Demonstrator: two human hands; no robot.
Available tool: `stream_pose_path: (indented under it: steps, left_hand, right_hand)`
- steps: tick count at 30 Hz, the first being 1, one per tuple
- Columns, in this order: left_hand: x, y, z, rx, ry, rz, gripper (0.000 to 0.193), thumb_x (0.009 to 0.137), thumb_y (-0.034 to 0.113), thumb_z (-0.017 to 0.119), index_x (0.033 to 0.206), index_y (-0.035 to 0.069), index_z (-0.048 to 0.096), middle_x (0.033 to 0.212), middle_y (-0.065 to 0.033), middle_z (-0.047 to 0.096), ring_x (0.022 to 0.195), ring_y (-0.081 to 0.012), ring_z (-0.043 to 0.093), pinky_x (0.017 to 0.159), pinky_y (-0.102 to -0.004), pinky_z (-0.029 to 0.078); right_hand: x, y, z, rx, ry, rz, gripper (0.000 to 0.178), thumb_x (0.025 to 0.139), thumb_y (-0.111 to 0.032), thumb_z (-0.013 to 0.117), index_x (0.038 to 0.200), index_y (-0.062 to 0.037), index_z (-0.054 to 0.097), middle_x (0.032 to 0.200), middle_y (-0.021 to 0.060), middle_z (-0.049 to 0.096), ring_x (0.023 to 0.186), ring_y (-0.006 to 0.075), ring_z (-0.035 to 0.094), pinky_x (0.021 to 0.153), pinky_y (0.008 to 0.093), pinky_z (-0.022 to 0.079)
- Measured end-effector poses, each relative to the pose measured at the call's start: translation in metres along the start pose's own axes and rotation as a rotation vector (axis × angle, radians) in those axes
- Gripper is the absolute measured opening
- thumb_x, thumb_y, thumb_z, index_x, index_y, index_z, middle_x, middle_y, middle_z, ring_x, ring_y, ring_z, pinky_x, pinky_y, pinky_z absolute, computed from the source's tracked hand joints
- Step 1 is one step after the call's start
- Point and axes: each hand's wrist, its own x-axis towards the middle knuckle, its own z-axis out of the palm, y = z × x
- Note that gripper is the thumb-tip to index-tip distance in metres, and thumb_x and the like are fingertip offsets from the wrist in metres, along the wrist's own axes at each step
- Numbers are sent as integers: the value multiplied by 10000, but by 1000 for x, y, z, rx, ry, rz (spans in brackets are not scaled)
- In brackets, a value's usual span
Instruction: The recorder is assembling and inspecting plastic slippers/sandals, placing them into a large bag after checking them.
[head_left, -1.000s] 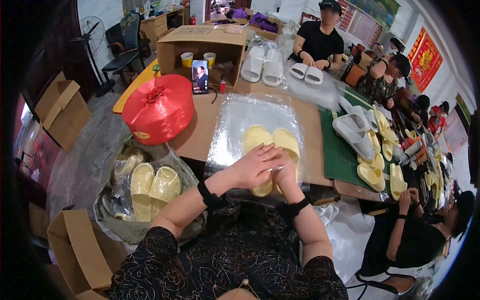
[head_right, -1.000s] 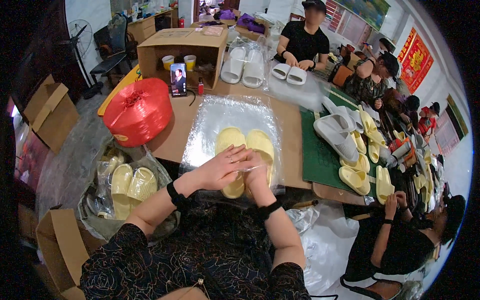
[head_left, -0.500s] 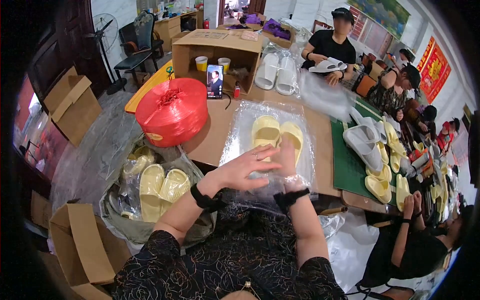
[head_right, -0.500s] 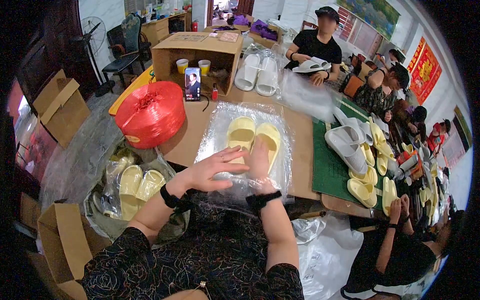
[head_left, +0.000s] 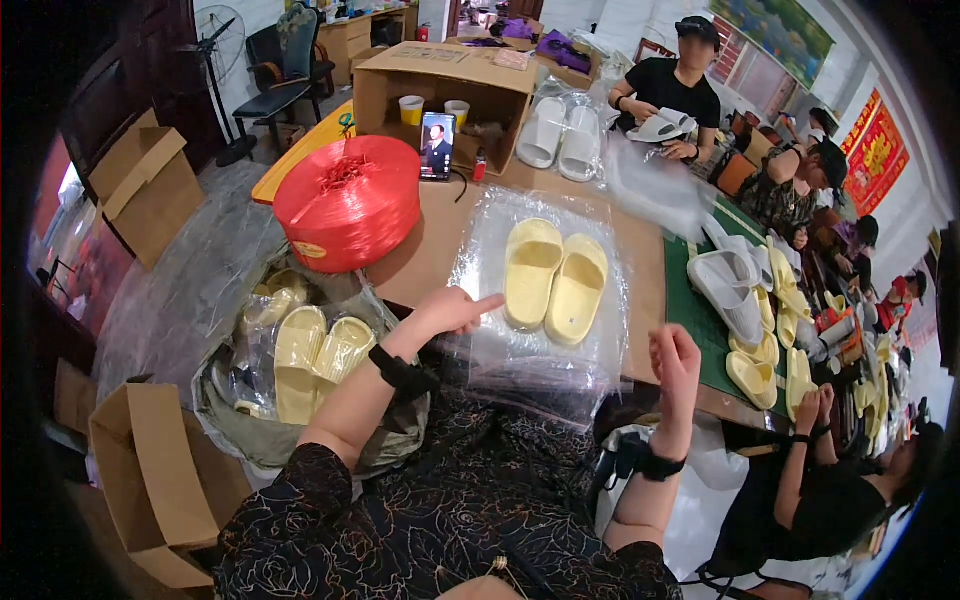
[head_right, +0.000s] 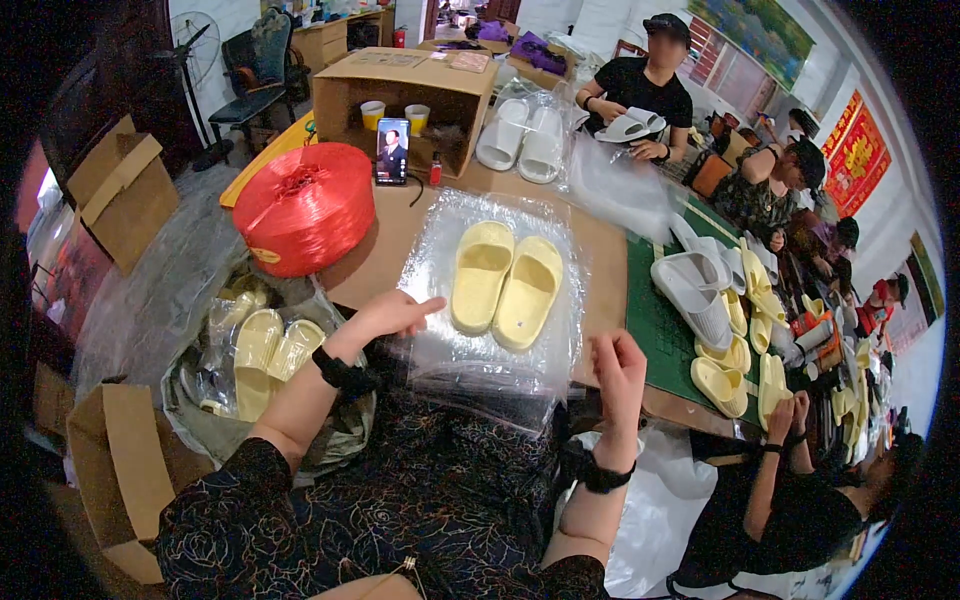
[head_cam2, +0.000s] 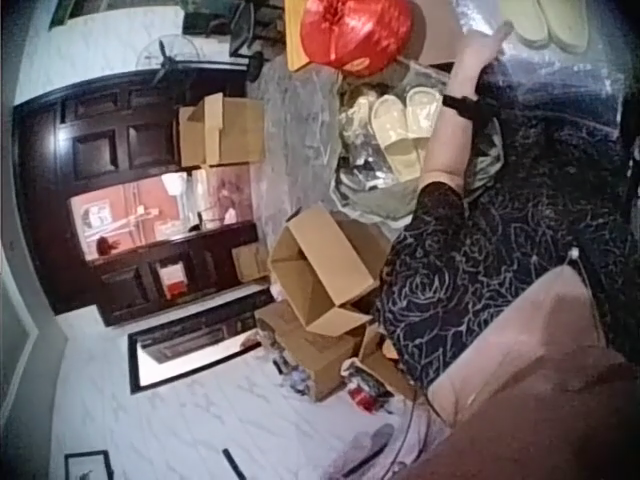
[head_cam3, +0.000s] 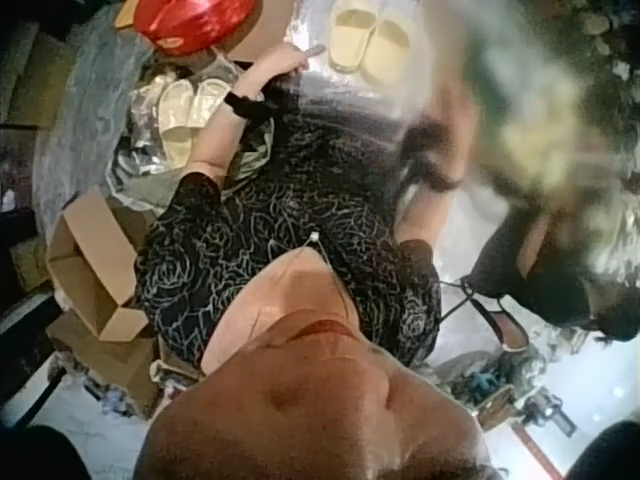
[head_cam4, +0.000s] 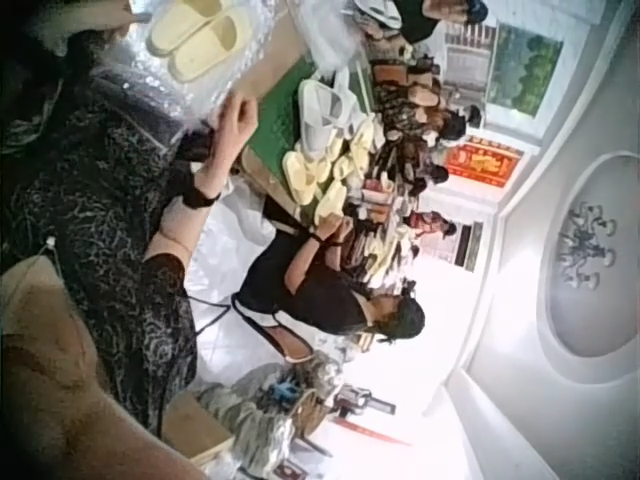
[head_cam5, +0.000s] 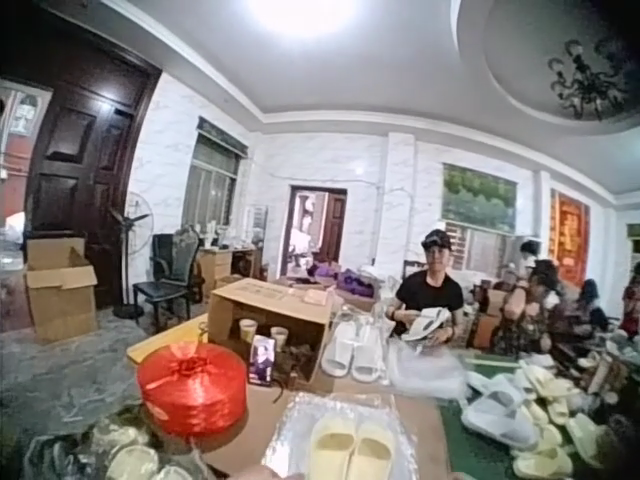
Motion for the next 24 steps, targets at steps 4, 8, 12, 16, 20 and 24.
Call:
stream_pose_path:
  steps: [4, 8, 12, 16, 20, 24]
  left_hand:
    - [6, -14, 13, -81, -63, 163, 554, 769, 600, 701, 708, 50, 716, 598, -46, 617, 534, -130, 565, 535, -297, 462]
    - [10, -37, 11, -255, -57, 145, 328, 838, 380, 716, 789, 55, 723, 668, 29, 643, 533, -61, 464, 480, -243, 359]
    - [8, -39, 4, -366, -120, 138, 271, 856, 325, 707, 840, 55, 723, 719, 27, 662, 528, -44, 416, 469, -221, 322]
    - [8, -44, 3, -481, -174, 96, 259, 872, 300, 703, 925, 47, 715, 790, 22, 683, 520, -31, 386, 460, -208, 301]
    - [6, -47, 3, -485, -183, 42, 242, 879, 275, 703, 941, 41, 713, 804, 16, 688, 539, -29, 398, 457, -204, 295]
    - [1, -45, 2, -532, -184, 80, 217, 879, 254, 702, 931, 43, 709, 802, 12, 685, 543, -30, 402, 457, -205, 297]
  right_hand:
    - [41, 85, -2, -371, 57, -94, 288, 938, -266, 631, 1062, -7, 654, 861, 44, 668, 712, 116, 562, 646, 269, 458]
    - [27, 92, 11, -303, -244, 339, 334, 878, -226, 706, 1091, 23, 639, 842, 34, 672, 727, 105, 583, 691, 249, 472]
    - [40, 120, -9, -75, -283, 243, 316, 849, -191, 736, 1069, 18, 650, 856, 35, 681, 691, 90, 560, 608, 236, 444]
    - [46, 114, -10, -204, -196, 319, 211, 859, -167, 709, 989, -6, 666, 843, 22, 687, 637, 68, 531, 567, 220, 412]
    - [40, 77, 14, -265, -231, 441, 220, 846, -179, 724, 980, -7, 691, 805, 10, 688, 652, 77, 554, 613, 228, 438]
    - [45, 115, 5, -192, -278, 251, 233, 847, -198, 734, 981, -10, 698, 821, 5, 687, 680, 77, 571, 632, 223, 443]
